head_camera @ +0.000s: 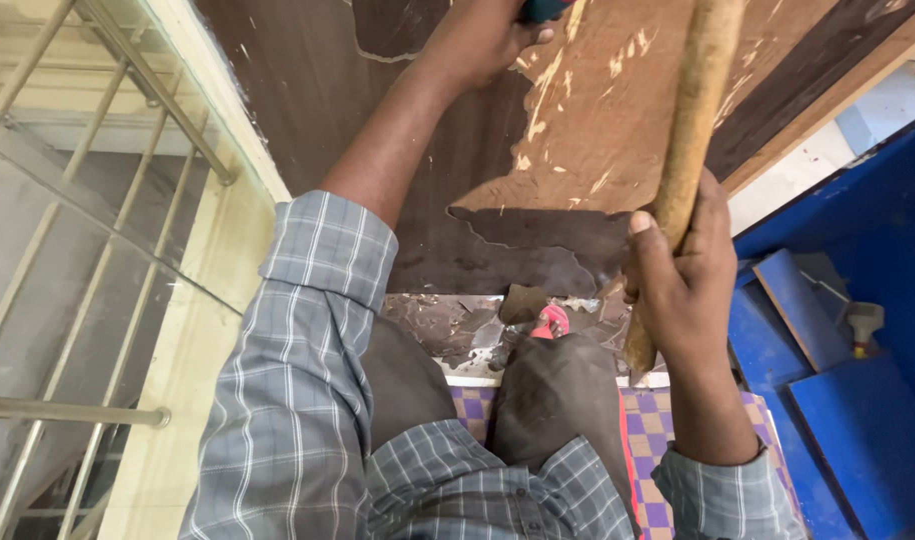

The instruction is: The person uses a hammer and a scraper to remove dark brown wallpaper from a wall. They repeatedly strike the scraper against the wall surface to loosen and peel off sections of the material, which fall to the floor.

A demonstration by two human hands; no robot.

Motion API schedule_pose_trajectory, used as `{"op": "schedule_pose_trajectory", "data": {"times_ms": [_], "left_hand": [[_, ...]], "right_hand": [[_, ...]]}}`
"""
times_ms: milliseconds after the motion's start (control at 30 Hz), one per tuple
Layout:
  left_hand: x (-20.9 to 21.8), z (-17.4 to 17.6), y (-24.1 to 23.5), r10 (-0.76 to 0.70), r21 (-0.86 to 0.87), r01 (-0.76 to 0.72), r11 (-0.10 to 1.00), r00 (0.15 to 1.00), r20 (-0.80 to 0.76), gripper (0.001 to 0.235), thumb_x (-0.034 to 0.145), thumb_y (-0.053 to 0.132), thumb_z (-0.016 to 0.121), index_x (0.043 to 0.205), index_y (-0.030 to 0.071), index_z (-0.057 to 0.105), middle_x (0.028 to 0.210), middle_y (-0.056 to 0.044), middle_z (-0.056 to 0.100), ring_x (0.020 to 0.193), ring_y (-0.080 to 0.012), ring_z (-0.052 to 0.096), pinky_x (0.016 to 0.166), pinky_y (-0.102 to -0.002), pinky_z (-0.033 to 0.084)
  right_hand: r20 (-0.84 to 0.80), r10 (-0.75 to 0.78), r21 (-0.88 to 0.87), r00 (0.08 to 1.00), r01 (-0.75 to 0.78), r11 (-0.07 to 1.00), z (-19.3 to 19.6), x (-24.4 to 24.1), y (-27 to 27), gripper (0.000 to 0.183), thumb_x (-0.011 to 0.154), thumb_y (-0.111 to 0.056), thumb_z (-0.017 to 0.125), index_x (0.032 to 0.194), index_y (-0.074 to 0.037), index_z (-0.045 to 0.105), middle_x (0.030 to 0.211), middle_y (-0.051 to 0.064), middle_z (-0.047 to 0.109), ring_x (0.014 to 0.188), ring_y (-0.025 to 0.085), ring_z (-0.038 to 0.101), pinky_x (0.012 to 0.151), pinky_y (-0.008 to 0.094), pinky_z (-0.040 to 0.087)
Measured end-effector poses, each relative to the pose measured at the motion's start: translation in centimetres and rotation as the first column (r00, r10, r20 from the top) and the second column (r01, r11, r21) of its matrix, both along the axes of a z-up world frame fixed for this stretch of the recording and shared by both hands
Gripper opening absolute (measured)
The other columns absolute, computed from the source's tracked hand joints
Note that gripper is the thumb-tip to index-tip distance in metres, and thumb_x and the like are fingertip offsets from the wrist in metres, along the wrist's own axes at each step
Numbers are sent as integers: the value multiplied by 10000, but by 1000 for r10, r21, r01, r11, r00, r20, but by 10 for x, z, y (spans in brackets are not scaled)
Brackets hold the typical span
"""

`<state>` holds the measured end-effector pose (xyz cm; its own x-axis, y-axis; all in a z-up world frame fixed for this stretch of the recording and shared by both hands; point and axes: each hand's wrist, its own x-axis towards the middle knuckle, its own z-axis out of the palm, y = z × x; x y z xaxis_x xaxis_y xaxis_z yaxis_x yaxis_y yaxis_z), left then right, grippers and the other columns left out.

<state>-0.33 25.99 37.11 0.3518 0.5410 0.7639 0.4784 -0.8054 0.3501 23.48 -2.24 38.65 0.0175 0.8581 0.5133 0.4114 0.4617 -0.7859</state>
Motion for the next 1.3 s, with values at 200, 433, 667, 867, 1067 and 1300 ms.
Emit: {"op": "schedule_pose_trajectory", "data": {"times_ms": [200, 433, 667, 867, 1067, 1300], "left_hand": [[-4, 6, -4, 66, -82, -69, 994, 997, -36, 343, 966, 277, 774, 1202, 56, 660, 1045, -161, 752, 943, -354, 735, 779, -453, 546], [-19, 2, -6, -12, 8, 12, 1000, 999, 48, 406, 916, 186, 841, 1213, 16, 622, 1099, -185, 733, 1001, -387, 708, 805, -464, 535], [-16, 9, -9, -71, 3, 71, 997, 997, -31, 434, 874, 117, 824, 1240, 22, 613, 1137, -198, 713, 1063, -405, 684, 839, -467, 533], [-10, 9, -17, -17, 185, 17, 983, 1000, 1, 507, 828, 115, 835, 1262, 14, 594, 1107, -237, 691, 997, -451, 655, 775, -484, 516], [-9, 9, -6, -8, 17, 9, 1000, 1000, -23, 356, 925, 144, 807, 1166, 0, 587, 1042, -215, 702, 926, -397, 698, 744, -480, 515], [-13, 10, 4, 7, -69, -11, 998, 998, -64, 360, 924, 206, 806, 1144, 4, 605, 1023, -198, 716, 917, -385, 705, 754, -473, 522]], "right_hand": [[-47, 31, 33, 998, -30, 999, -6, -4, -6, 502, 1089, -18, 599, 1553, -15, 409, 989, 10, 542, 668, 60, 533, 567, 220, 460], [-50, 40, -29, 998, -42, 999, -9, -8, -7, 554, 1051, -52, 618, 1551, -11, 382, 928, 8, 572, 634, 55, 533, 532, 220, 452], [102, -15, 121, 995, 3, 993, 0, -5, -14, 505, 1116, -82, 613, 1560, 8, 390, 964, 44, 600, 693, 101, 600, 605, 241, 495], [135, -201, 364, 970, 140, 921, -14, -14, -7, 482, 1186, -145, 633, 1530, 22, 339, 983, 102, 642, 743, 131, 649, 682, 301, 531], [365, -124, 167, 923, 65, 984, -6, -19, 14, 523, 1080, -112, 658, 1529, 4, 418, 933, 107, 654, 746, 160, 677, 656, 321, 530], [103, -118, 238, 988, 91, 967, -1, -17, -3, 493, 1157, -93, 608, 1572, -6, 357, 884, 69, 653, 613, 118, 649, 555, 251, 526]]}}
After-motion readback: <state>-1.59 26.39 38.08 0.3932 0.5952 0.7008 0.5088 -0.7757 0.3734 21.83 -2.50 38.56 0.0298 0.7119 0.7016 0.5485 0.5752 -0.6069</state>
